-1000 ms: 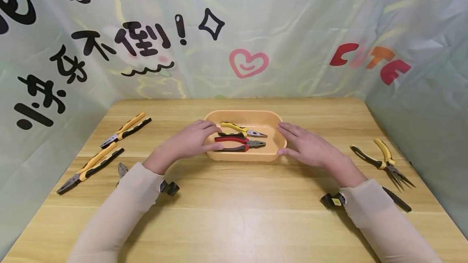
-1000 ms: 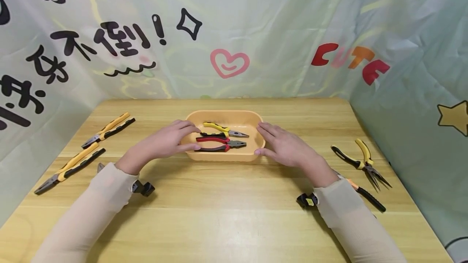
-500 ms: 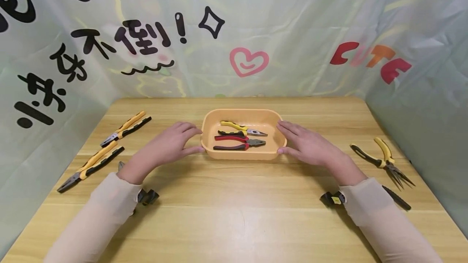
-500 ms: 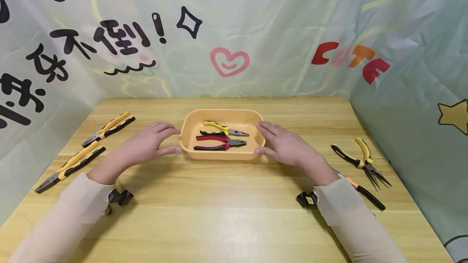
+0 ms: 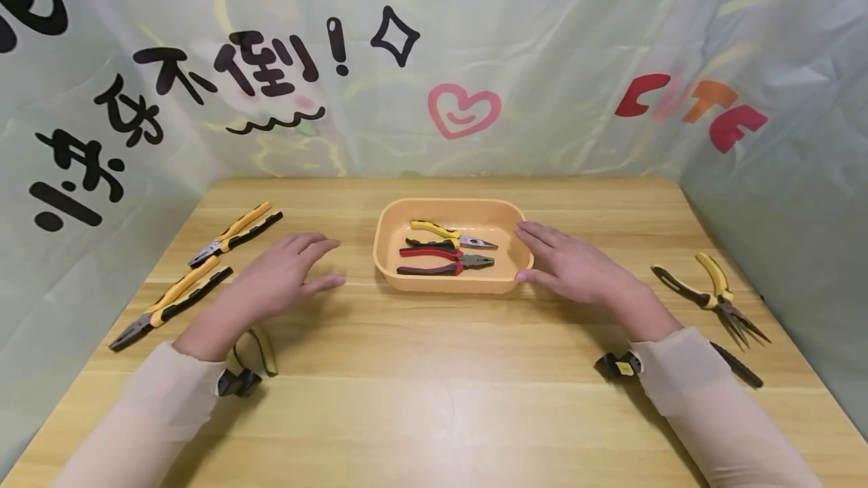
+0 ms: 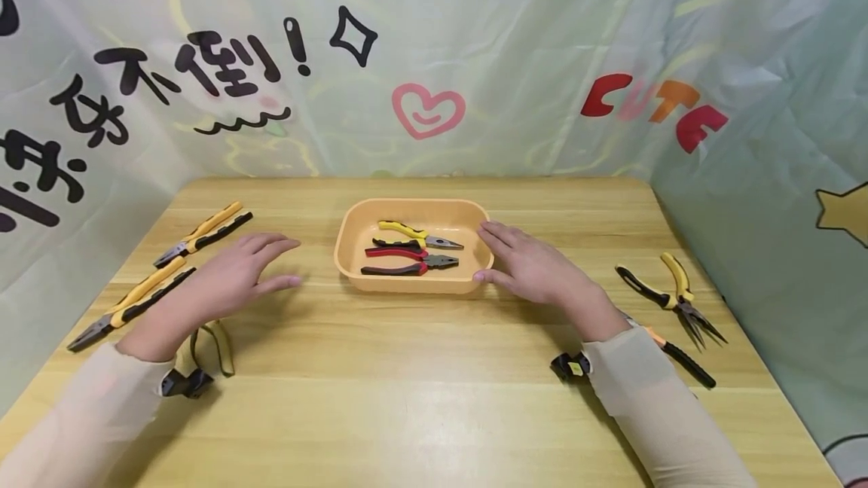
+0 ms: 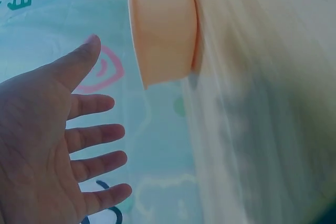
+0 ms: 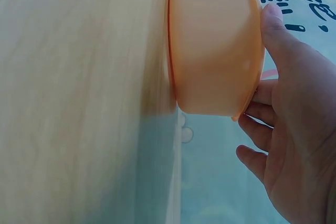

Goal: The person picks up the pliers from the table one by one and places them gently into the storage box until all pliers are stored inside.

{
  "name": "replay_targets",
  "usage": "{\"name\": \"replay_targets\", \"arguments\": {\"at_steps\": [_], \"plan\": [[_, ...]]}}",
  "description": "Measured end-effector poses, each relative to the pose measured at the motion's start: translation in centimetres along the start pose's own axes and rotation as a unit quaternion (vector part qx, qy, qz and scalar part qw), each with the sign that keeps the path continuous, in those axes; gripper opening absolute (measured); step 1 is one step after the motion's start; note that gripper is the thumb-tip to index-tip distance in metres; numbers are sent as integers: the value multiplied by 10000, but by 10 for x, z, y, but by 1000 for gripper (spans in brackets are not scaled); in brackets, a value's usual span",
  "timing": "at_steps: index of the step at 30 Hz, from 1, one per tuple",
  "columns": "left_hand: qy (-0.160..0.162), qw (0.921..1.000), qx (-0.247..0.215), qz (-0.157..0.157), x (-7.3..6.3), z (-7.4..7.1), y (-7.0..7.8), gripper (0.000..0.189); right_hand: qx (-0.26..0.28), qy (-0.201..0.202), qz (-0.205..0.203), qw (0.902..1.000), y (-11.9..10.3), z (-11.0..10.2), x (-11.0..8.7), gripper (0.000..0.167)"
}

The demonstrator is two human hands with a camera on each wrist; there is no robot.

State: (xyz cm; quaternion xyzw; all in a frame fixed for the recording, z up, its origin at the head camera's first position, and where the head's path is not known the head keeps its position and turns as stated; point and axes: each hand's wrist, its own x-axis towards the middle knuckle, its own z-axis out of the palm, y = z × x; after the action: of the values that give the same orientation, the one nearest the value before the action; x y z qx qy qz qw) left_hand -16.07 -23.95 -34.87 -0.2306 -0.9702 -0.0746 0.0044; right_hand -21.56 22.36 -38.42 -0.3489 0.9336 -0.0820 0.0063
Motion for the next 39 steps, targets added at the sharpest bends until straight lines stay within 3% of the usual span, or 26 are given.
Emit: {"name": "replay_targets", "arguments": {"at_steps": [13,28,39], "plan": [[181,9986,176,-464,-36,5,-27,71,-20,5,30,10000,-2,-1,-1,85],[94,9964,205,-820,-66,15,-50,72,-3,-14,11,10000,0,-1,-2,87],[-379,9907,96,-1305,-81,27,-53,80,5,-5,-5,10000,-1,-1,-1,87]]}}
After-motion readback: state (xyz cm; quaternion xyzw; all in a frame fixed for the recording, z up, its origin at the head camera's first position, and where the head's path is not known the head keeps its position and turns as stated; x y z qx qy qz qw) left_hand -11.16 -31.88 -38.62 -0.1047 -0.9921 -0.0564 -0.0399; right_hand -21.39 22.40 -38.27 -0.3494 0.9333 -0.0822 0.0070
